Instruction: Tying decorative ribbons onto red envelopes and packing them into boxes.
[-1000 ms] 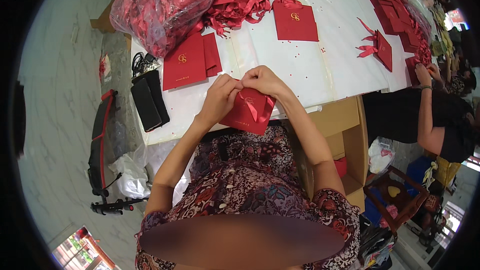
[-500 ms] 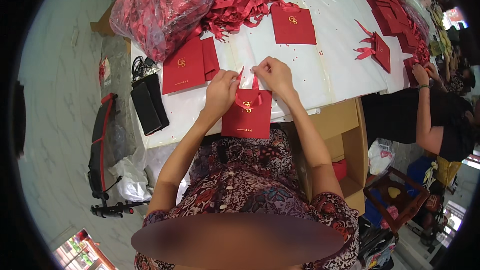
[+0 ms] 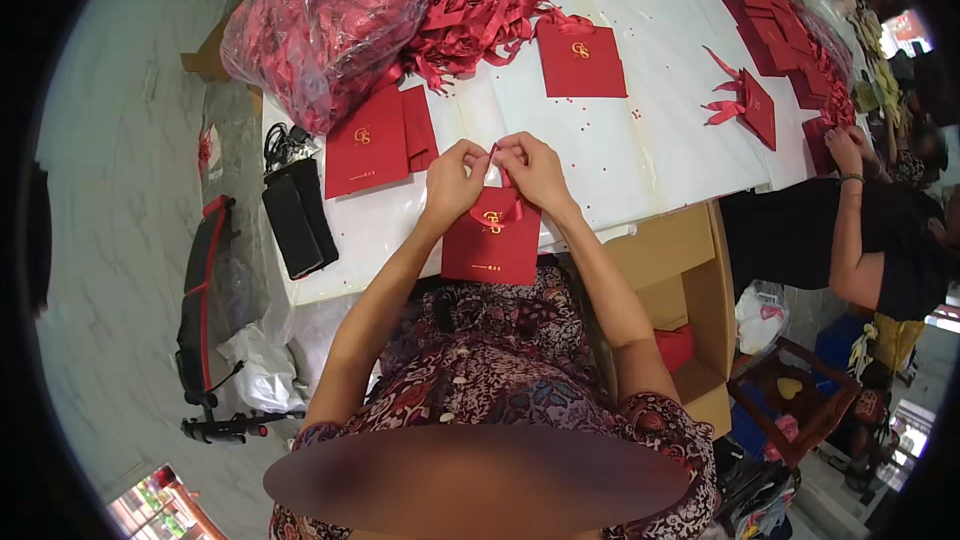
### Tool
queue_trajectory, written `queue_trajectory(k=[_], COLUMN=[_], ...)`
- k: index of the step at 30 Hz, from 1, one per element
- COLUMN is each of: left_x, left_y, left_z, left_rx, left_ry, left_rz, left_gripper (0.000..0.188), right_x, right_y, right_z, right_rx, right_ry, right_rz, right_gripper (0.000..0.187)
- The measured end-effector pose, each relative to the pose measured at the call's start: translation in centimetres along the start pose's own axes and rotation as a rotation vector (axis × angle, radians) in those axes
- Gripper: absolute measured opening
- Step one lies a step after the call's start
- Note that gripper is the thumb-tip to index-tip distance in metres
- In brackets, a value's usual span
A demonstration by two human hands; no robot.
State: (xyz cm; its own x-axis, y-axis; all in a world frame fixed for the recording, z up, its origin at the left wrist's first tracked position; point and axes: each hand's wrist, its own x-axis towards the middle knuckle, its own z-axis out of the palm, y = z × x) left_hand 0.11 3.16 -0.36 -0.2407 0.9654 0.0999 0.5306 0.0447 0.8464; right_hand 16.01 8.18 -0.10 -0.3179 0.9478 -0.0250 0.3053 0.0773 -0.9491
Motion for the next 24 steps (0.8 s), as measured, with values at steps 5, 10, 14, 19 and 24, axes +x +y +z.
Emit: queue_trajectory(k=[5, 10, 14, 19, 24], left_x=[0.1, -1.0, -2.6, -2.5, -4.3], left_y=[0.6, -0.5, 0.3, -0.7, 2.2], left_z=[-0.2, -0.6, -1.3, -1.8, -0.8], left_rx=[-0.111, 0.083, -0.326, -0.955, -0.769], left_ry=[-0.079, 0.170, 0.022, -0.209, -0.147], left_rz=[-0.055, 0.419, -0.052, -0.318, -0.199], left_gripper=[0.017, 0.031, 0.052, 0.055, 0.039], right_x=[0.3, 0.3, 0.1, 0.4, 2.3], right_y=[0.3, 0.0, 0.1, 1.2, 1.9], right_z=[-0.2, -2.4, -5.4, -6.6, -4.6], right_rx=[0.119, 0.346, 0.444, 0.671, 0.661], right_ry=[-0.118, 0.001, 0.170, 0.286, 0.230], right_rz=[0.029, 0.157, 0.235, 0.274, 0.219], right_gripper=[0.017, 0.017, 0.017, 0.019, 0.018])
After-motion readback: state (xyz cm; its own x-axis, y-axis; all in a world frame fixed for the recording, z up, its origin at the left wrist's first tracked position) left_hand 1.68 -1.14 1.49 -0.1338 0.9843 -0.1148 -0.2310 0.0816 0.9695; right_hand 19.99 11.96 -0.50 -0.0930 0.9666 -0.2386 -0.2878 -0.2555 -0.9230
